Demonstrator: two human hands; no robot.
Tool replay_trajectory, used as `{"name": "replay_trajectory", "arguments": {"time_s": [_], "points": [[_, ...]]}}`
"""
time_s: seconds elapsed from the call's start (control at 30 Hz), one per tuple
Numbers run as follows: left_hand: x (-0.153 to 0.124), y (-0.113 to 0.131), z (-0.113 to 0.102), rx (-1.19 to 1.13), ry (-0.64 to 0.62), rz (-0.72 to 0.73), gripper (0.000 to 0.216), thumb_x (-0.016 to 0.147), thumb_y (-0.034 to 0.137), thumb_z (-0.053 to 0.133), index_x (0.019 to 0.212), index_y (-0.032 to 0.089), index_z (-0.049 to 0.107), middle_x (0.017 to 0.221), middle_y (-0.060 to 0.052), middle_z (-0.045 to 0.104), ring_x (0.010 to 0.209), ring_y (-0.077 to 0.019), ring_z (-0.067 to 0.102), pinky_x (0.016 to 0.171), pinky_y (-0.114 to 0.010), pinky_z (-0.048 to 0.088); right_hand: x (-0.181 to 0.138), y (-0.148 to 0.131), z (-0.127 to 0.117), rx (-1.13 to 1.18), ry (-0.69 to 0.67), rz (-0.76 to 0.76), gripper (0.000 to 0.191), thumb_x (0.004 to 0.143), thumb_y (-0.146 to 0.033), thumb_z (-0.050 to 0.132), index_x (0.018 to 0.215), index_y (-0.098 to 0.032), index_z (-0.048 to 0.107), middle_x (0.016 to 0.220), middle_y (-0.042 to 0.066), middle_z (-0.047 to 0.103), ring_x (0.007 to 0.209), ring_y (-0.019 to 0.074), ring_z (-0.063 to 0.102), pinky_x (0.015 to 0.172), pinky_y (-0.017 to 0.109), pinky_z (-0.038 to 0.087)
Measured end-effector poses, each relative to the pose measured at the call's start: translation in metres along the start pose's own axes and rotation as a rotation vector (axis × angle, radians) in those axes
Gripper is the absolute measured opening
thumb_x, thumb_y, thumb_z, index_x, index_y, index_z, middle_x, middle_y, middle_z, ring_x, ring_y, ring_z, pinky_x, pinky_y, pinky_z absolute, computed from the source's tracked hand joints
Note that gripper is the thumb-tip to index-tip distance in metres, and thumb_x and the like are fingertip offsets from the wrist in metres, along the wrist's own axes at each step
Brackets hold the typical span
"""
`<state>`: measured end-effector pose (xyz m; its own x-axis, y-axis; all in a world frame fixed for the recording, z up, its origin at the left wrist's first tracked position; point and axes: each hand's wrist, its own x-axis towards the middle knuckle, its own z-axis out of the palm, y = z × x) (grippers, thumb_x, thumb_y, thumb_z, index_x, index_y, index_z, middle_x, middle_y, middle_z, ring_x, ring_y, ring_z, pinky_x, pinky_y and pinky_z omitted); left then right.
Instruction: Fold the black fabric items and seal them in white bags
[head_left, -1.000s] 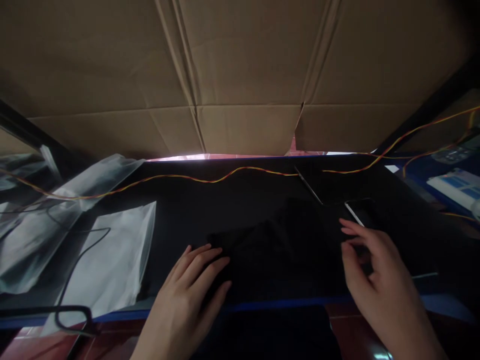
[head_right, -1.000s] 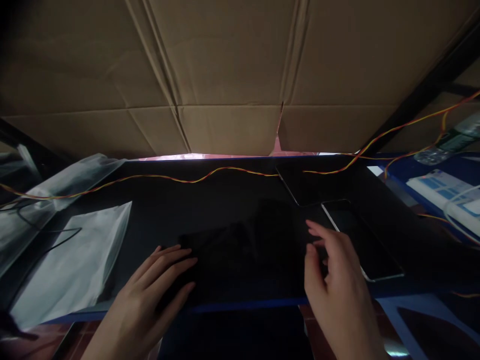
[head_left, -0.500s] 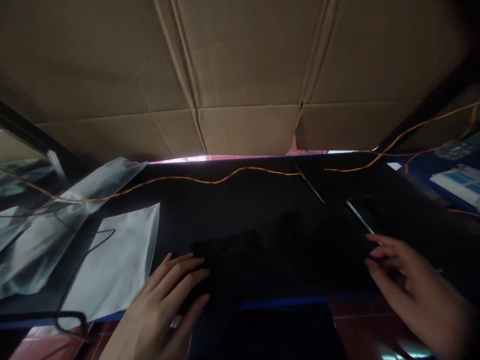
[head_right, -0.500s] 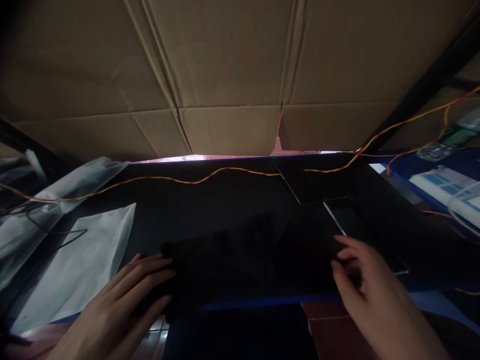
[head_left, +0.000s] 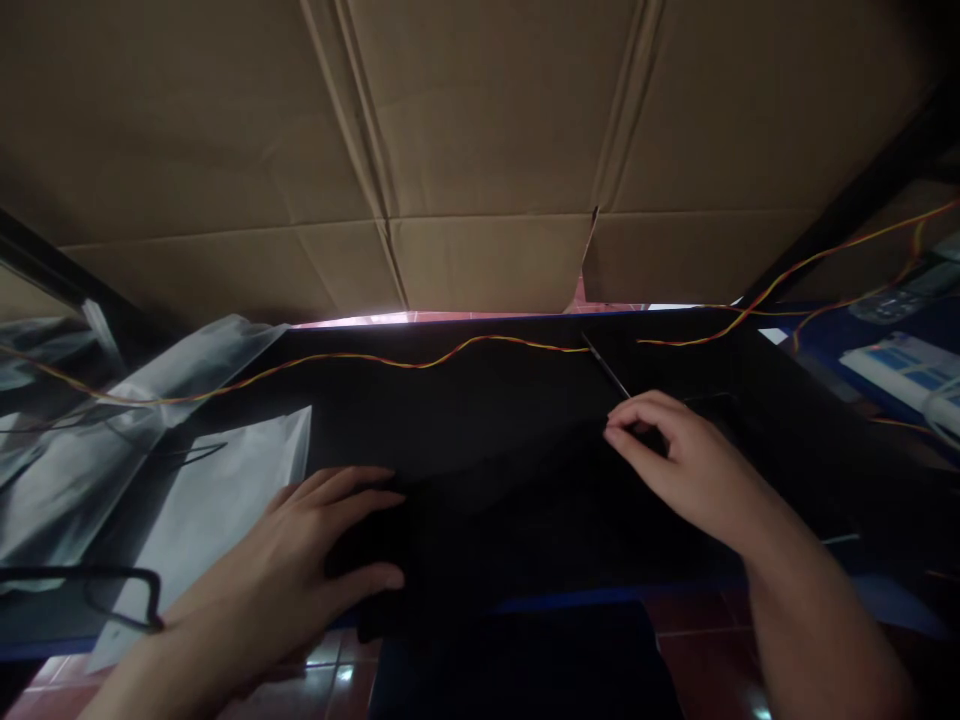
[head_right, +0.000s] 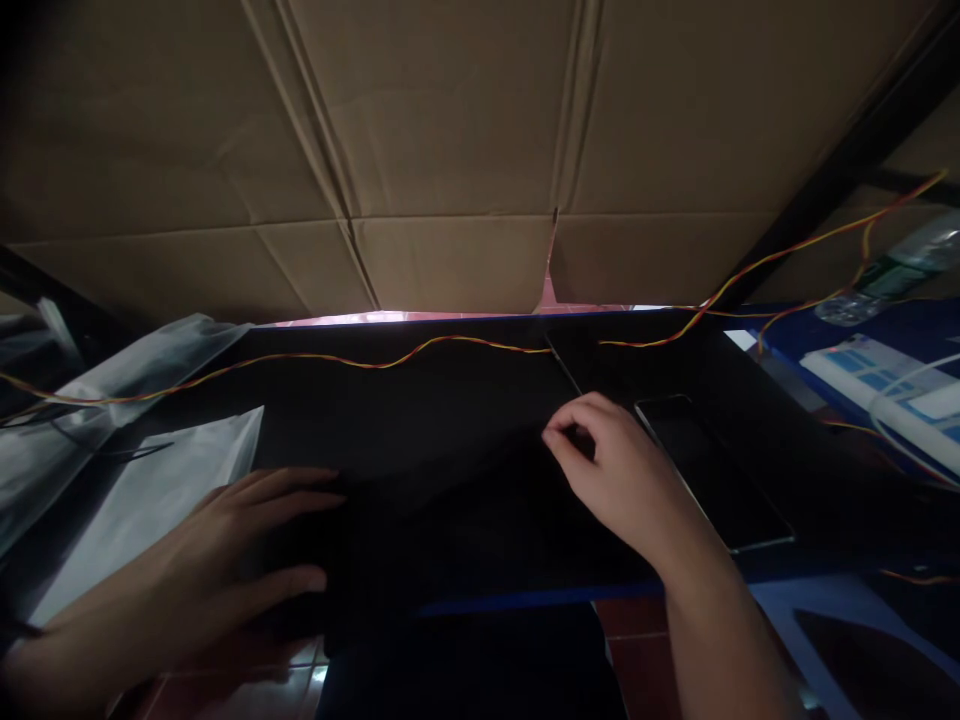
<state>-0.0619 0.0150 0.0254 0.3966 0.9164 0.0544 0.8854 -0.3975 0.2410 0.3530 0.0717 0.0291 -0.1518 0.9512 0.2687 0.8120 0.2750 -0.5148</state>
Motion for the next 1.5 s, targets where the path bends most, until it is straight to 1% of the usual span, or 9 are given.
{"name": "replay_trajectory", "arguments": {"time_s": [0.2,0.33,0.43,0.53,0.77,0.9,1.07,1.33,1.5], "points": [[0.026,0.010,-0.011,-0.112,0.070,0.020,0.034,0.105,0.059,0.060,0.115,0.034,0.079,0.120,-0.003,0.079,0.100,-0.0239,0.079,0.088,-0.036,0.064,0.019,-0.027,0.025,-0.147,0.341,0.084,0.012,0.096,-0.024,0.067,0.107,-0.021,0.069,0.118,0.015,0.063,0.109,0.0348,0.063,0.092,0.050,0.054],[0.021,0.038,-0.009,-0.142,0.305,-0.036,0.025,0.109,0.043,0.055,0.120,0.029,0.074,0.112,-0.003,0.077,0.097,-0.0215,0.077,0.083,-0.032,0.062,0.000,-0.044,0.028,0.027,0.044,-0.010,0.005,0.102,-0.023,0.064,0.098,-0.026,0.066,0.089,0.002,0.066,0.080,0.0211,0.066,0.071,0.034,0.053],[0.018,0.065,0.001,-0.181,0.223,0.026,0.026,0.110,0.039,0.052,0.112,0.032,0.078,0.100,-0.001,0.078,0.085,-0.0189,0.077,0.073,-0.029,0.061,-0.008,-0.048,0.027,0.125,-0.225,-0.110,0.014,0.106,-0.023,0.063,0.110,-0.028,0.075,0.107,0.003,0.075,0.098,0.0220,0.074,0.084,0.036,0.058],[0.024,0.082,0.012,-0.081,0.100,0.037,0.037,0.111,0.041,0.046,0.115,0.035,0.082,0.094,-0.001,0.081,0.076,-0.0213,0.079,0.066,-0.033,0.060,-0.002,-0.048,0.031,0.083,-0.319,-0.102,0.034,0.111,-0.031,0.058,0.143,-0.029,0.072,0.111,0.004,0.076,0.094,0.0214,0.075,0.083,0.037,0.060],[0.048,0.073,0.008,0.264,0.119,-0.385,0.053,0.111,0.054,0.039,0.139,0.028,0.075,0.102,-0.010,0.085,0.072,-0.0361,0.081,0.050,-0.039,0.053,0.007,-0.050,0.030,0.030,-0.436,-0.087,0.086,0.091,-0.051,0.086,0.167,-0.040,0.047,0.106,0.000,0.072,0.084,0.0218,0.073,0.077,0.038,0.062],[0.046,0.067,0.014,0.154,0.202,-0.234,0.057,0.110,0.048,0.047,0.160,0.022,0.057,0.131,-0.012,0.079,0.106,-0.0333,0.081,0.081,-0.042,0.066,-0.013,-0.048,0.021,0.054,-0.410,-0.067,0.086,0.093,-0.041,0.084,0.169,-0.041,0.043,0.135,0.005,0.069,0.119,0.0279,0.073,0.100,0.047,0.064],[0.011,0.052,0.029,0.029,0.182,0.059,0.059,0.104,0.051,0.063,0.160,0.033,0.057,0.163,-0.010,0.061,0.142,-0.0360,0.066,0.113,-0.054,0.061,-0.053,-0.038,0.012,0.039,-0.443,-0.057,0.096,0.085,-0.045,0.092,0.168,-0.048,0.043,0.180,0.002,0.037,0.166,0.0402,0.031,0.124,0.066,0.047],[-0.011,0.054,0.018,0.028,0.197,0.039,0.053,0.109,0.058,0.054,0.160,0.042,0.055,0.168,-0.001,0.056,0.150,-0.0371,0.060,0.115,-0.064,0.057,-0.073,-0.039,-0.012,0.232,-0.688,-0.139,0.027,0.110,-0.051,0.063,0.126,-0.047,0.083,0.179,-0.011,0.032,0.171,0.0432,0.008,0.130,0.073,0.032],[0.013,0.055,0.050,0.112,0.199,0.006,0.068,0.114,0.055,0.044,0.175,0.031,0.028,0.174,-0.012,0.046,0.158,-0.0365,0.049,0.123,-0.069,0.047,-0.072,-0.032,0.000,0.246,-0.772,-0.183,0.047,0.114,-0.049,0.056,0.160,-0.051,0.052,0.176,-0.009,0.039,0.170,0.0350,0.016,0.134,0.074,0.014]]}}
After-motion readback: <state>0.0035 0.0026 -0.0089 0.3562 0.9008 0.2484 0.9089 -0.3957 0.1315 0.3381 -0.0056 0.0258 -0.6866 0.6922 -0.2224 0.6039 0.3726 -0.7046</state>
